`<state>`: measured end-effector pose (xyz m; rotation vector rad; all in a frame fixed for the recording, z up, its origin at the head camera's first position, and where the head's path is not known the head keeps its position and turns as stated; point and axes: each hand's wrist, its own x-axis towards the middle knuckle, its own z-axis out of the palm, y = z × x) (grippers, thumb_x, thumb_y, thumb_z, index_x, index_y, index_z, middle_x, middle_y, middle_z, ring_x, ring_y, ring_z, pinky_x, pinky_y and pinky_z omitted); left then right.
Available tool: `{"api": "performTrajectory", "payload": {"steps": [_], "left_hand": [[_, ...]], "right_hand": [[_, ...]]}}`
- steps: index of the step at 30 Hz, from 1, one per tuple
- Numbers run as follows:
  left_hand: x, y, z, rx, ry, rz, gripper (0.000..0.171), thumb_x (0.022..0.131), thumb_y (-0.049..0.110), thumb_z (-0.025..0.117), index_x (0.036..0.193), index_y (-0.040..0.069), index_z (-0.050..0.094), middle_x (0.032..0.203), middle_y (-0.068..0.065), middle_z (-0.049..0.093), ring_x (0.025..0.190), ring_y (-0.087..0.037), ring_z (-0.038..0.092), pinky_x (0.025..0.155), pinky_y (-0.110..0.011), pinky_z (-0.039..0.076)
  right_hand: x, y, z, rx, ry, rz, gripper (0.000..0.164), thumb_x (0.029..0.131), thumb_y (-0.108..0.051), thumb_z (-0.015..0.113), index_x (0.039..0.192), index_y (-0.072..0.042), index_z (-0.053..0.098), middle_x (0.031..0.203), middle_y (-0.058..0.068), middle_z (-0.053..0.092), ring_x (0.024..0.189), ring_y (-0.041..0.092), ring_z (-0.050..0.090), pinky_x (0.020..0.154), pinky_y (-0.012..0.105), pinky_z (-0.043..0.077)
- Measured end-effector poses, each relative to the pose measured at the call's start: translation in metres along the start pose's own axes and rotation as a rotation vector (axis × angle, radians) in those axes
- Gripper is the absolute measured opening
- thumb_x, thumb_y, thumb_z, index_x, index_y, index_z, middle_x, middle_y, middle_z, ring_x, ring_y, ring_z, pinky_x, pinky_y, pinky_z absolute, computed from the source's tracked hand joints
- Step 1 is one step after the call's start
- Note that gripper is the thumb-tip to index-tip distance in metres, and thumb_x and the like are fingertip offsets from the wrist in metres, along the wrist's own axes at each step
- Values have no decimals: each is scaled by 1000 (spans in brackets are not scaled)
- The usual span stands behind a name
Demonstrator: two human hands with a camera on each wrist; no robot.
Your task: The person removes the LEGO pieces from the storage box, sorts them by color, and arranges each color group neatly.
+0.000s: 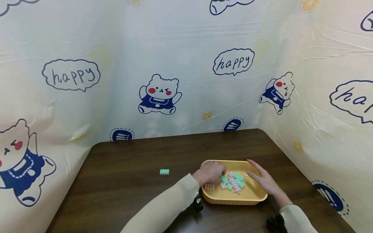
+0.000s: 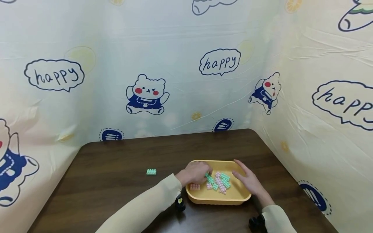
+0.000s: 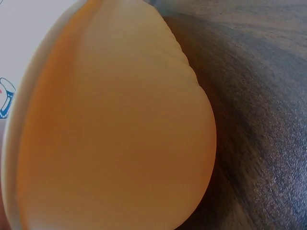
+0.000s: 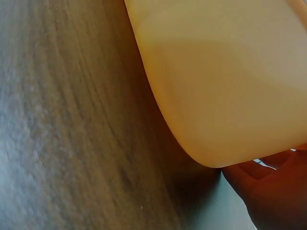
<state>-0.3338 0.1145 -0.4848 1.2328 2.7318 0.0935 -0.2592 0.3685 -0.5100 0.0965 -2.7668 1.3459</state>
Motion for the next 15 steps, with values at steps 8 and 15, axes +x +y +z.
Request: {"api": "performTrajectory", "payload": {"steps": [8, 15], "left_hand": [[1, 0, 1, 19, 7, 5, 16, 92, 21, 66, 103, 32, 70, 102, 14, 65, 77, -5, 52, 69, -26, 46], [0, 1, 1, 22, 4, 1, 19, 93, 19, 65, 105, 32, 70, 103, 14, 65, 78, -5, 52, 70, -26, 46]], "right_hand": [[0, -1, 1, 2, 3, -8, 60, 99, -34, 54, 151, -10, 33, 154, 25, 29, 140, 49, 26, 106, 66, 23], [-1, -1, 1, 5, -6, 7, 60, 100, -33, 53, 151, -11, 32, 155, 25, 28, 140, 49, 26, 106, 66, 23]]}}
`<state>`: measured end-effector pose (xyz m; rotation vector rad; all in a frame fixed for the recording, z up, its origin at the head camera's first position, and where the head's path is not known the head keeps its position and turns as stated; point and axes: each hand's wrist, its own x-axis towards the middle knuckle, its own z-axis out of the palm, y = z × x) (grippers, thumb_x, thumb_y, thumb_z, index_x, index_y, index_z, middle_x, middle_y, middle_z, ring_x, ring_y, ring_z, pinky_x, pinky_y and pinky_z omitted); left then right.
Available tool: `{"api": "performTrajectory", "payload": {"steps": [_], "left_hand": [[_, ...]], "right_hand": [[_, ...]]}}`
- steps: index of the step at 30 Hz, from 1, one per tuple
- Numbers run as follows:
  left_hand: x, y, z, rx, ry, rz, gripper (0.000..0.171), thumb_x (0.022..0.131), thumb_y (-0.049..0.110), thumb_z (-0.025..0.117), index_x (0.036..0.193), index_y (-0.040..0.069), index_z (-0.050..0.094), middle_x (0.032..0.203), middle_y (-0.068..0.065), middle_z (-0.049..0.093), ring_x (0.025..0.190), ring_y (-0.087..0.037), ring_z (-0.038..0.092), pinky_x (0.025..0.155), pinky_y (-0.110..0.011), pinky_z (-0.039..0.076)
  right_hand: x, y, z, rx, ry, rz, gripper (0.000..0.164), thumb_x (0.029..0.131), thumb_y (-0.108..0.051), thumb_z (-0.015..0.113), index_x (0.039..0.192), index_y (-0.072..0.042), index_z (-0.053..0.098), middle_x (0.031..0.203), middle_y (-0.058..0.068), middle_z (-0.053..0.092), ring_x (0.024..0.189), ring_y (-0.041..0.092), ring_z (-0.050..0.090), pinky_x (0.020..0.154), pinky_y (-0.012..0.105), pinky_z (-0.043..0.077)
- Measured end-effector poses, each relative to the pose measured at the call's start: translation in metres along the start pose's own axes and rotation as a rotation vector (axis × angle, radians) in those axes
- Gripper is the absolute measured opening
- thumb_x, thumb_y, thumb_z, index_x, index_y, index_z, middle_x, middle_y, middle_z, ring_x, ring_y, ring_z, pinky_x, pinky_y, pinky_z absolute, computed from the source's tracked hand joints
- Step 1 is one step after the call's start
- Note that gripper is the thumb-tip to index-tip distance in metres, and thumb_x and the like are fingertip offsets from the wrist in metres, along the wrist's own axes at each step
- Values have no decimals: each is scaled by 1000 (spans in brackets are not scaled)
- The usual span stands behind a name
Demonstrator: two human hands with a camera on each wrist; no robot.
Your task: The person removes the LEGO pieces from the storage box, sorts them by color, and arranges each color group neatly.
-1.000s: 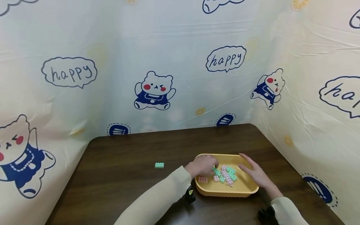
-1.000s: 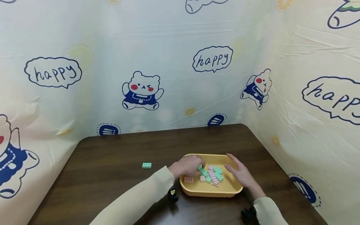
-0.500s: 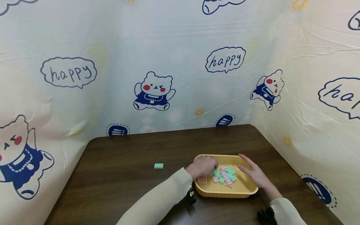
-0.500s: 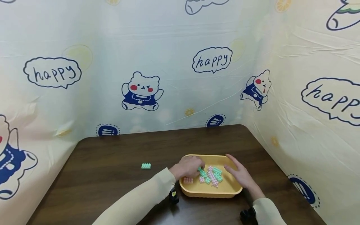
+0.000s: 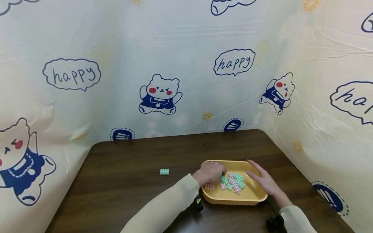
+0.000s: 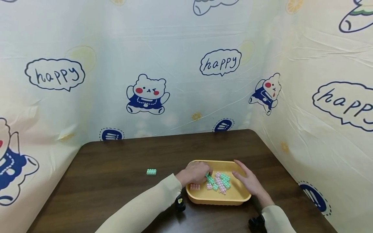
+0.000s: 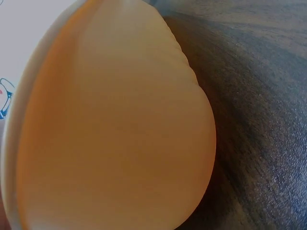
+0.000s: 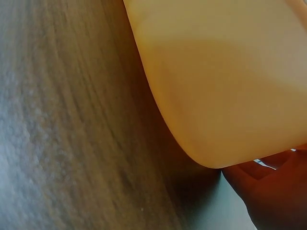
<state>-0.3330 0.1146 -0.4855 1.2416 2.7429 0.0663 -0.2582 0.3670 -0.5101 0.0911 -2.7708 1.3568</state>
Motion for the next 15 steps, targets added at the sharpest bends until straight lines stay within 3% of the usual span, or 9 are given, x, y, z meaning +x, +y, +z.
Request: {"api": "performTrajectory", "payload": {"steps": [15], "left_hand": [[-6, -1, -11, -42, 68, 32, 24, 92, 20, 66, 114, 30, 70, 113, 12, 66, 83, -6, 54, 70, -26, 49]], "right_hand": [[1, 1, 1, 12, 2, 1, 59, 100, -32, 54, 151, -11, 33, 155, 25, 29, 140, 48, 25, 106, 65, 24]]}}
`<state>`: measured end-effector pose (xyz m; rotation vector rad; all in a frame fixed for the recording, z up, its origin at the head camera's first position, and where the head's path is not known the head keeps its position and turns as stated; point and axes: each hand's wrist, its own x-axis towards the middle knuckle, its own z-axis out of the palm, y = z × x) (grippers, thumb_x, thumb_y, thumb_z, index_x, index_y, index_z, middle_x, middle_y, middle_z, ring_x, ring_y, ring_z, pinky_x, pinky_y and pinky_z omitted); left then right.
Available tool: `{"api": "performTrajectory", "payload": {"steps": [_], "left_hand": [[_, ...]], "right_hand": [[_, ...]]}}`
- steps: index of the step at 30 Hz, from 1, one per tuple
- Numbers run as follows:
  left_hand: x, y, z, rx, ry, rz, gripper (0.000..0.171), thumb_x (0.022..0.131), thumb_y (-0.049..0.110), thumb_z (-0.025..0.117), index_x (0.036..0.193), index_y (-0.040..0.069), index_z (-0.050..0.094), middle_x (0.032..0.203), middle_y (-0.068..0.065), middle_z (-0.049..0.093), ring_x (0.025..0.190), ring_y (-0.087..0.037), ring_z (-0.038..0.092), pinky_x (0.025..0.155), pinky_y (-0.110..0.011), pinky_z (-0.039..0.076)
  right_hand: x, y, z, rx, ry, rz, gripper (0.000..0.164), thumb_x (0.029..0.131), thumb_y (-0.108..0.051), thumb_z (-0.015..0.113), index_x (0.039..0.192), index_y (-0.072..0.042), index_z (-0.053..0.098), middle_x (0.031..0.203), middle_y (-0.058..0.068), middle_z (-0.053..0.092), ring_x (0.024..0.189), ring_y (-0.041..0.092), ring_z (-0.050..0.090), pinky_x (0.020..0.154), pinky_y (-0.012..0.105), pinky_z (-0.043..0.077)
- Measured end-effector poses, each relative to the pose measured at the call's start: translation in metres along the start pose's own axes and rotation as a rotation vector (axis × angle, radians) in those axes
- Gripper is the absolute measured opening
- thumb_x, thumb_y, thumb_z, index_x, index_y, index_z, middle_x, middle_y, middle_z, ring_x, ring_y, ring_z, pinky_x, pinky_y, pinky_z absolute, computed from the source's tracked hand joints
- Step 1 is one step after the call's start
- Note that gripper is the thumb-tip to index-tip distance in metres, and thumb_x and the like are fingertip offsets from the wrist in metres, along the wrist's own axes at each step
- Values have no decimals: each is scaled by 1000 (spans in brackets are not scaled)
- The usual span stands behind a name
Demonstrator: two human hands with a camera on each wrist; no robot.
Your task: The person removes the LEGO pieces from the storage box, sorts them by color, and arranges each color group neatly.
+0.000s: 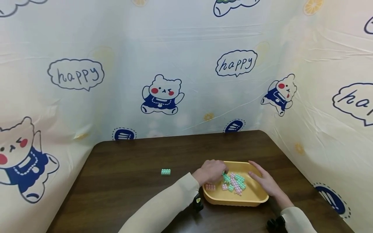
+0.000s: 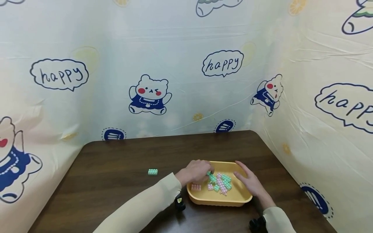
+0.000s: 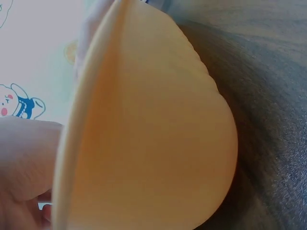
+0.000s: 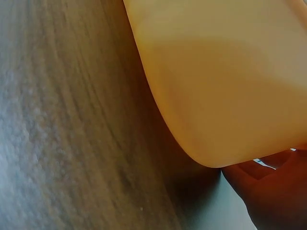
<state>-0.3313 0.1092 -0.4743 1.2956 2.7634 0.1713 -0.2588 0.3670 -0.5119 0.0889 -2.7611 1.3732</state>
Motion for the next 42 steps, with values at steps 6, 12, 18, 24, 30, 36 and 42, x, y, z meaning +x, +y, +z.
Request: {"api": "performTrajectory", "payload": {"steps": [6, 12, 18, 24, 30, 36, 42], "left_hand": [[-7, 1, -17, 30, 22, 21, 26, 92, 29, 67, 117, 32, 68, 110, 9, 63, 79, -7, 53, 66, -24, 48], [-16, 1, -35, 15, 93, 36, 23, 93, 36, 64, 116, 35, 67, 110, 10, 62, 72, -6, 52, 59, -22, 45], [-27, -4, -54, -18, 172, 62, 25, 94, 39, 62, 118, 32, 67, 113, 10, 62, 76, -5, 54, 60, -20, 47], [-40, -24, -64, -58, 238, 67, 26, 93, 38, 64, 117, 30, 68, 109, 9, 61, 79, -5, 55, 64, -20, 47], [-57, -49, -69, -139, 307, 52, 25, 90, 38, 66, 113, 28, 69, 102, 11, 60, 79, -5, 53, 66, -20, 45], [-75, -72, -70, -203, 353, 24, 23, 89, 38, 67, 109, 27, 70, 98, 13, 59, 77, -5, 52, 65, -21, 45], [-90, -89, -65, -218, 351, -15, 22, 89, 37, 67, 109, 27, 71, 97, 13, 58, 78, -6, 53, 65, -22, 45]], "right_hand": [[1, 1, 0, -10, -1, 15, 60, 100, -36, 52, 151, -12, 33, 155, 25, 28, 141, 49, 24, 107, 66, 22], [0, -1, 0, -13, -11, 25, 61, 100, -37, 52, 151, -11, 32, 155, 25, 26, 141, 50, 22, 107, 67, 21], [-1, -4, -3, -14, -19, 22, 61, 100, -38, 52, 152, -12, 32, 155, 26, 26, 141, 50, 22, 107, 68, 21], [-1, -5, -2, -10, -23, 20, 61, 100, -36, 52, 152, -12, 31, 155, 26, 26, 141, 50, 21, 106, 68, 21], [-1, -2, 0, -14, -16, 11, 60, 100, -34, 52, 151, -10, 31, 155, 27, 26, 141, 51, 20, 107, 68, 19], [-1, -3, 0, -10, -20, 15, 61, 100, -34, 52, 151, -9, 31, 155, 27, 25, 141, 52, 19, 106, 69, 19], [-1, -3, 0, -13, -22, 11, 61, 100, -35, 52, 152, -10, 30, 155, 27, 24, 141, 52, 19, 105, 70, 19]]}}
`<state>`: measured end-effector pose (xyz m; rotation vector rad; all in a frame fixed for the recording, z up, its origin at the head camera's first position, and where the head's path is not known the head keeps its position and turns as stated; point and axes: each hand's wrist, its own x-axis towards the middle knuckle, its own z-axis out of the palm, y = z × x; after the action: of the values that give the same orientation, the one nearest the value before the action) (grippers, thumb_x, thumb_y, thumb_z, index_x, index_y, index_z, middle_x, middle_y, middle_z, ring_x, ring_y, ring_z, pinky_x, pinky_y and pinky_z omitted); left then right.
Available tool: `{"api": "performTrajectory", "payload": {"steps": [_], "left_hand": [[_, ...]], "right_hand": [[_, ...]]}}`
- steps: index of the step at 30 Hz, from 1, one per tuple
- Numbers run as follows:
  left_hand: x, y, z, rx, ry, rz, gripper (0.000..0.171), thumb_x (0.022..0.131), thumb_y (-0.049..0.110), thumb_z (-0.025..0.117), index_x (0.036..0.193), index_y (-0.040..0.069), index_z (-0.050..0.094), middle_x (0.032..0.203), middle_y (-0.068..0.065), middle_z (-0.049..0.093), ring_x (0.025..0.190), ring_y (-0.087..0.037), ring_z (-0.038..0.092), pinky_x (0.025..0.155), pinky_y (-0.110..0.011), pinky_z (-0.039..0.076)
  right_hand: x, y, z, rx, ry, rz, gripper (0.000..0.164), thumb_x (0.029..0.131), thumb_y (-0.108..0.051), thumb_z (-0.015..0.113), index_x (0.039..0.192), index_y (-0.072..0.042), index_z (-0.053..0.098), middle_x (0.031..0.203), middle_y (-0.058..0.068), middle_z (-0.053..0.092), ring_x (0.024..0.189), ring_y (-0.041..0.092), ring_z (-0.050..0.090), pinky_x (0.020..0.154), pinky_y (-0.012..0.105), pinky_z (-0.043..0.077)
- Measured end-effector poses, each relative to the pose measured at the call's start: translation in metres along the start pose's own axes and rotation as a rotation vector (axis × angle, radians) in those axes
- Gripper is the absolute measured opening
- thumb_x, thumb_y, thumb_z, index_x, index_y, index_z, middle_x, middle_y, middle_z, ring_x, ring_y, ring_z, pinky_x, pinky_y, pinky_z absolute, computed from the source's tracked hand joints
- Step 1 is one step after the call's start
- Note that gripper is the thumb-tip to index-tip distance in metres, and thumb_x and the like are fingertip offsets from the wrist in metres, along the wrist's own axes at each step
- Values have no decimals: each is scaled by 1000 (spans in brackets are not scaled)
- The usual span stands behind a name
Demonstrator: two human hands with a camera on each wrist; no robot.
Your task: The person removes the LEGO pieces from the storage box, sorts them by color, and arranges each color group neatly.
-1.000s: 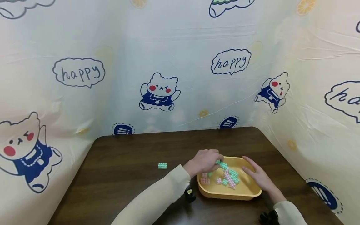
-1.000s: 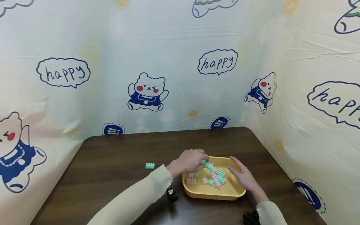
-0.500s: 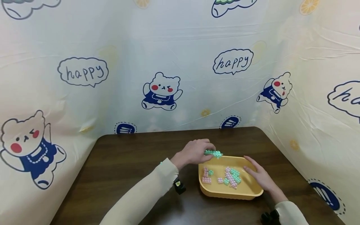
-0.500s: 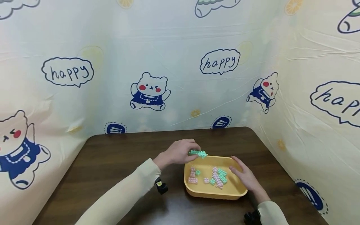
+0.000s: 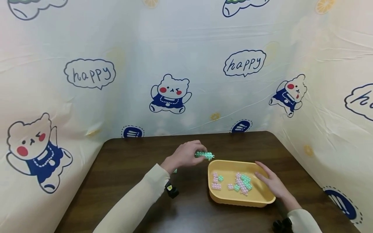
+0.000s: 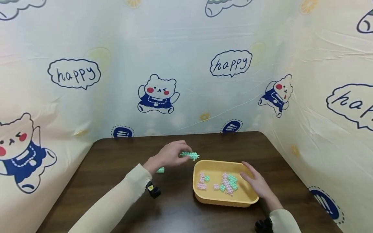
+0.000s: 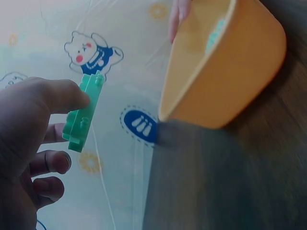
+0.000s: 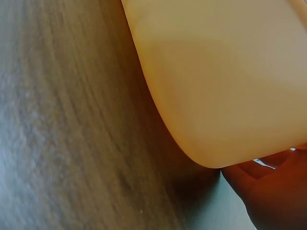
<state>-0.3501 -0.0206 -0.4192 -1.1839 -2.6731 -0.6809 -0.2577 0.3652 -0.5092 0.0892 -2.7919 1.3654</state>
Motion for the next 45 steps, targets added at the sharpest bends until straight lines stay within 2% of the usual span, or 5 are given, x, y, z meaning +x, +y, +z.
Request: {"api": "performTrajectory", "payload": {"steps": [10, 17, 22, 31, 45], "left_hand": [[-24, -30, 9, -42, -35, -97, 22, 88, 35, 69, 109, 27, 71, 99, 12, 58, 80, -8, 54, 67, -24, 46], [-39, -55, 22, -4, -103, -129, 21, 90, 35, 68, 109, 27, 72, 99, 12, 58, 78, -7, 53, 66, -23, 46], [-44, -64, 30, -15, -127, -139, 20, 90, 36, 68, 107, 27, 71, 98, 13, 59, 78, -7, 53, 67, -25, 46], [-47, -68, 42, 112, -196, -182, 20, 90, 37, 67, 107, 28, 70, 100, 9, 62, 76, -6, 53, 63, -27, 45], [-43, -66, 48, 126, -260, -213, 16, 88, 34, 69, 103, 27, 71, 93, 9, 62, 69, -9, 52, 57, -28, 42]], "right_hand": [[0, -3, -1, -5, -4, -5, 61, 101, -34, 52, 152, -10, 29, 155, 28, 24, 140, 53, 19, 105, 70, 19], [-2, -4, 0, 0, -5, -5, 61, 101, -33, 52, 152, -8, 30, 155, 28, 25, 140, 53, 19, 105, 70, 20], [-2, -5, 0, 12, -2, -10, 61, 101, -32, 52, 151, -7, 30, 155, 28, 24, 140, 53, 19, 105, 70, 19], [-2, -4, 0, 15, -8, -7, 61, 101, -32, 52, 153, -10, 29, 156, 28, 23, 141, 53, 18, 105, 70, 19], [-2, 1, 0, 20, -7, 9, 61, 101, -33, 52, 153, -11, 29, 156, 26, 24, 141, 51, 19, 105, 68, 22]]}}
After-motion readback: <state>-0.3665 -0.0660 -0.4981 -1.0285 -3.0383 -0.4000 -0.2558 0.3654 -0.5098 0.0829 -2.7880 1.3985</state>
